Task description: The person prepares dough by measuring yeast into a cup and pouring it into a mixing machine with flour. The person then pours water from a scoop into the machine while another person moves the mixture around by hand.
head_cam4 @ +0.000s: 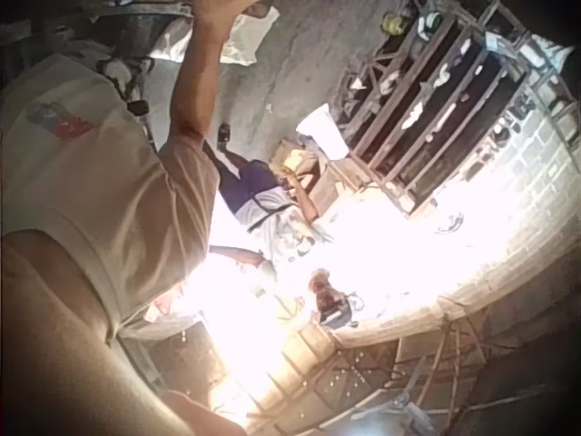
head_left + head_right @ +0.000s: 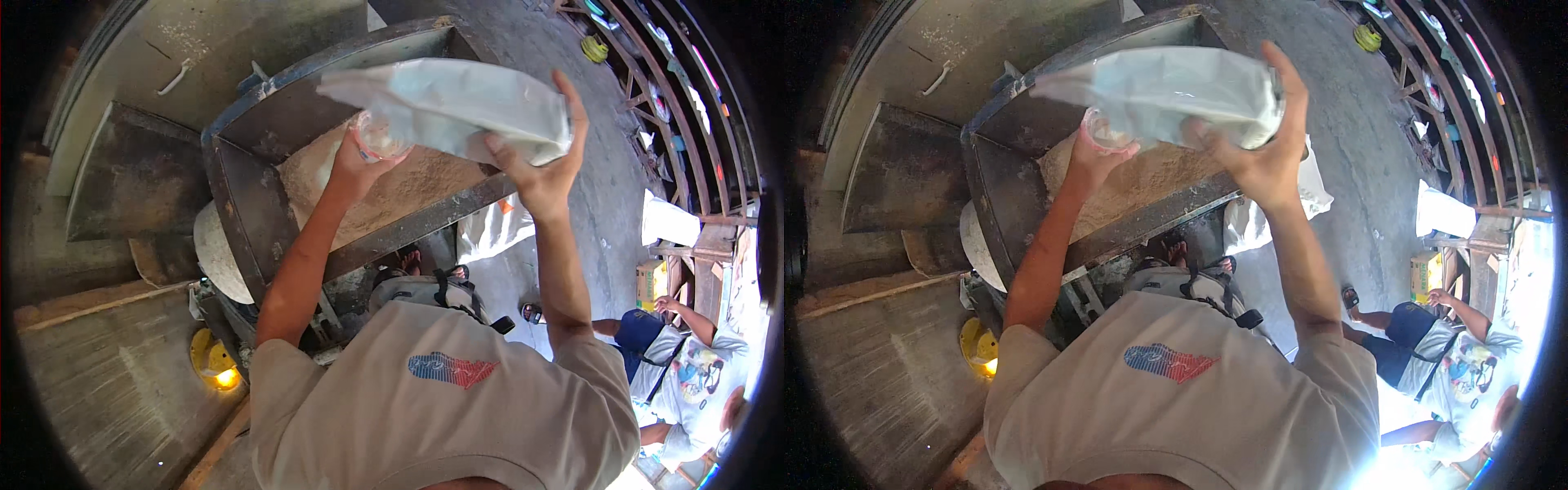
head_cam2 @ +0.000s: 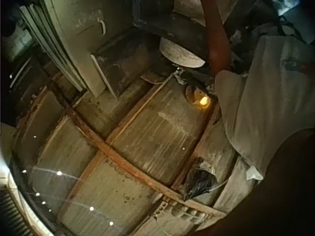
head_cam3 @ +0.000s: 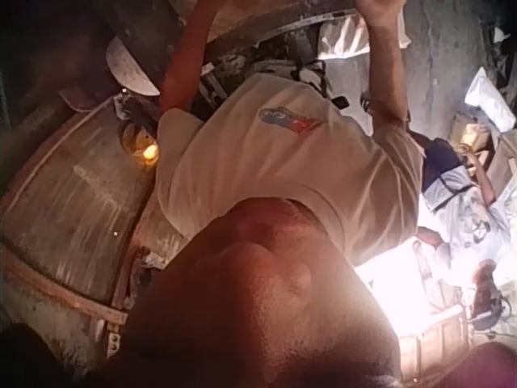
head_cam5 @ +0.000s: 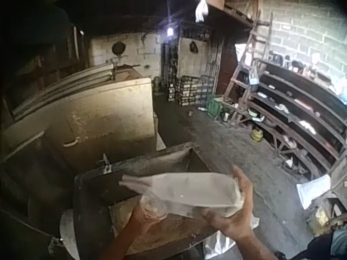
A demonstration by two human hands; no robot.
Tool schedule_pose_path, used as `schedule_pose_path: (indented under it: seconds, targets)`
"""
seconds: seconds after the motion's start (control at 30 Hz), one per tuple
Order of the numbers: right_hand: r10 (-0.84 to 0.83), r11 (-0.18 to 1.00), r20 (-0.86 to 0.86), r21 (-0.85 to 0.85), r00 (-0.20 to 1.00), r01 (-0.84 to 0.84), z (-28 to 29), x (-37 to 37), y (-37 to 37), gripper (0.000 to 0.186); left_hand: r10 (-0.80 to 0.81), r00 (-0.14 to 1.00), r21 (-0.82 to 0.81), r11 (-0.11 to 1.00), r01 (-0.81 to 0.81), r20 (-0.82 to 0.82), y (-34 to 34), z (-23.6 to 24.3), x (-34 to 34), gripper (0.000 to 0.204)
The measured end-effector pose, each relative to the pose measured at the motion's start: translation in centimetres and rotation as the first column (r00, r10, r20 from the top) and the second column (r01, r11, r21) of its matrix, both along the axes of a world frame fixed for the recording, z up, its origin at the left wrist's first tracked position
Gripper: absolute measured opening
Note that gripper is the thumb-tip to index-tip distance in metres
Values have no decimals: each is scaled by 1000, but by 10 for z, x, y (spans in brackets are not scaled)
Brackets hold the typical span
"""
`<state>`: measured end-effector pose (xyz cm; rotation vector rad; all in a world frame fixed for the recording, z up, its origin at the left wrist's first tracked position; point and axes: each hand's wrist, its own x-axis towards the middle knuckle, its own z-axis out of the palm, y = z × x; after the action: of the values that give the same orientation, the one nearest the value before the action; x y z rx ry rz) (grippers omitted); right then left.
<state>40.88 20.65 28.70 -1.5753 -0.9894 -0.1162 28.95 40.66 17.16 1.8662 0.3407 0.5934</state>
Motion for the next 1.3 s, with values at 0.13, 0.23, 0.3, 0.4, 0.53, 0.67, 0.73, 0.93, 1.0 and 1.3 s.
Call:
schedule_pose_path:
  seconds: [0.13, 0.23, 0.3, 0.4, 0.53, 0.67, 0.73, 0.93, 1.0, 1.3]
  targets:
    - [-37, 989, 155, -139, 987, 59, -3, 2, -4, 87, -53, 992, 89, 994, 63, -111, 8, -1, -4, 68]
    - [49, 995, -241, 93, 969, -27, 7, -10, -5, 84, -73, 997, -249, 966, 72, 7, -9, 16, -4, 67]
    - [6, 1000, -142, 16, 990, -4, -7, -6, -4, 84, -90, 991, -73, 994, 84, -97, 2, 1, -6, 69]
    - [-62, 995, -6, -72, 998, 61, -4, 3, -3, 85, -89, 994, -121, 989, 82, -58, -11, 11, 1, 71]
    - [-46, 998, 116, -37, 992, 50, 1, 2, -3, 87, -89, 996, -332, 940, 77, -21, -3, -5, -5, 73]
    - [-7, 1000, -3, 1, 1000, 7, -1, -2, -3, 82, -103, 988, -390, 910, 139, 112, -4, 4, -3, 66]
    - [-84, 993, 203, -63, 976, 99, 5, -6, -4, 82, -91, 991, -387, 914, 122, 97, -6, 3, -7, 63]
    - [-24, 999, 108, -28, 994, 27, -4, -8, -4, 86, -53, 998, -210, 976, 55, 16, -2, 5, -7, 58]
    - [20, 992, -73, 128, 997, -10, 1, -12, -1, 85, -34, 999, -254, 966, 43, 41, 0, -4, -5, 57]
    - [-23, 998, 71, -59, 997, 27, -8, -11, 0, 84, -56, 985, -206, 974, 89, 162, -5, 8, -4, 45]
